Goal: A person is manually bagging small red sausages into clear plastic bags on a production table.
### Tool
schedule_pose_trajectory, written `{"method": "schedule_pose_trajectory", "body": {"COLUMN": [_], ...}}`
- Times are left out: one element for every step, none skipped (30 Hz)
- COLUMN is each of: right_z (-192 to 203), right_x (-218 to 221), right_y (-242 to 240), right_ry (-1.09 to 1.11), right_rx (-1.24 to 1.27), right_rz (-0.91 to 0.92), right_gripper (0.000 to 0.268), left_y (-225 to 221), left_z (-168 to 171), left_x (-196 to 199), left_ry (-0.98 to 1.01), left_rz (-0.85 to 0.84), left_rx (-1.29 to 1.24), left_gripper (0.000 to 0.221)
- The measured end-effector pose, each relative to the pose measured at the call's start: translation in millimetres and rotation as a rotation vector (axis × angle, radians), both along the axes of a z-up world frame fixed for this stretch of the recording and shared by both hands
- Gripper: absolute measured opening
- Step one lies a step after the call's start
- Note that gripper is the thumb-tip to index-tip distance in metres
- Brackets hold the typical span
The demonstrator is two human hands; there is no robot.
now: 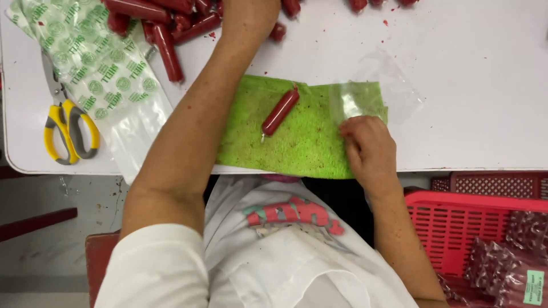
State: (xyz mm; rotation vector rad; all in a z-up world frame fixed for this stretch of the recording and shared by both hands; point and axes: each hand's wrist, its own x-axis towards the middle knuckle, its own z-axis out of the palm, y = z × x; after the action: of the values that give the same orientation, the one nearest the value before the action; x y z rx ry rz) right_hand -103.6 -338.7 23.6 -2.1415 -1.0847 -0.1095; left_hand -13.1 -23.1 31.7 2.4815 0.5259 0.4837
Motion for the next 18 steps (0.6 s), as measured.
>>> {"method": "schedule_pose_trajectory", "body": {"right_z": [1.7, 2.5, 3.6, 7.8, 12.5, 17.1, 15.8, 14.5, 13.1, 12.8, 12.5, 12.5, 17.4, 22.6, 27.8, 24.8, 21.7, 18.9], "right_x": [1.4, 0.2, -1.1, -2.3, -3.4, -4.6, -6.2, -7.1, -8.2, -8.3, -8.7, -7.7, -8.5, -9.4, -10.4, -10.3, -10.2, -10.1], "right_y": [1.9, 3.1, 4.3, 7.4, 10.5, 13.4, 12.8, 13.2, 13.6, 12.0, 10.6, 9.2, 7.7, 6.5, 5.4, 4.8, 4.2, 3.3], "right_ry": [0.001, -0.028, -0.058, -0.056, -0.074, -0.093, -0.092, -0.116, -0.141, -0.139, -0.115, -0.094, -0.096, -0.008, 0.081, 0.079, 0.078, 0.078], "right_rx": [-0.001, -0.015, -0.03, -0.028, 0.009, 0.046, 0.048, 0.005, -0.037, -0.037, -0.052, -0.067, -0.067, -0.072, -0.078, -0.077, -0.057, -0.037], "right_rz": [-0.004, -0.011, -0.019, -0.02, -0.042, -0.066, -0.067, -0.092, -0.116, -0.119, -0.122, -0.122, -0.123, -0.103, -0.083, -0.081, -0.084, -0.089], "right_gripper": [0.021, 0.028, 0.036, 0.036, 0.025, 0.015, 0.015, 0.013, 0.025, 0.025, 0.015, 0.008, 0.008, 0.014, 0.022, 0.022, 0.023, 0.024], "left_y": [-6.7, -13.5, -20.3, -17.6, -15.1, -12.7, -13.3, -13.1, -12.7, -15.7, -18.5, -21.3, -14.3, -7.1, 0.2, 11.6, 23.0, 34.2], "left_z": [15.2, 28.3, 41.9, 58.6, 75.8, 93.0, 83.8, 75.3, 66.8, 76.2, 85.5, 94.7, 91.5, 88.5, 85.6, 74.5, 63.5, 52.4], "left_x": [-6.4, -16.6, -26.6, -43.8, -60.9, -78.0, -87.5, -96.5, -105.6, -110.9, -116.4, -121.7, -120.9, -120.8, -120.8, -112.5, -104.1, -95.1], "left_ry": [0.001, 0.12, 0.238, 0.24, 0.352, 0.462, 0.463, 0.435, 0.407, 0.409, 0.41, 0.406, 0.404, 0.291, 0.178, 0.177, 0.048, -0.079], "left_rz": [-0.004, -0.031, -0.06, -0.06, -0.091, -0.125, -0.126, -0.188, -0.25, -0.253, -0.148, -0.042, -0.043, -0.038, -0.033, -0.03, -0.109, -0.195], "left_rx": [-0.001, -0.139, -0.277, -0.275, -0.407, -0.539, -0.537, -0.465, -0.392, -0.391, -0.439, -0.486, -0.487, -0.354, -0.221, -0.221, 0.011, 0.241], "left_gripper": [0.041, 0.042, 0.048, 0.048, 0.058, 0.071, 0.071, 0.064, 0.063, 0.063, 0.048, 0.035, 0.035, 0.031, 0.027, 0.027, 0.026, 0.027]}}
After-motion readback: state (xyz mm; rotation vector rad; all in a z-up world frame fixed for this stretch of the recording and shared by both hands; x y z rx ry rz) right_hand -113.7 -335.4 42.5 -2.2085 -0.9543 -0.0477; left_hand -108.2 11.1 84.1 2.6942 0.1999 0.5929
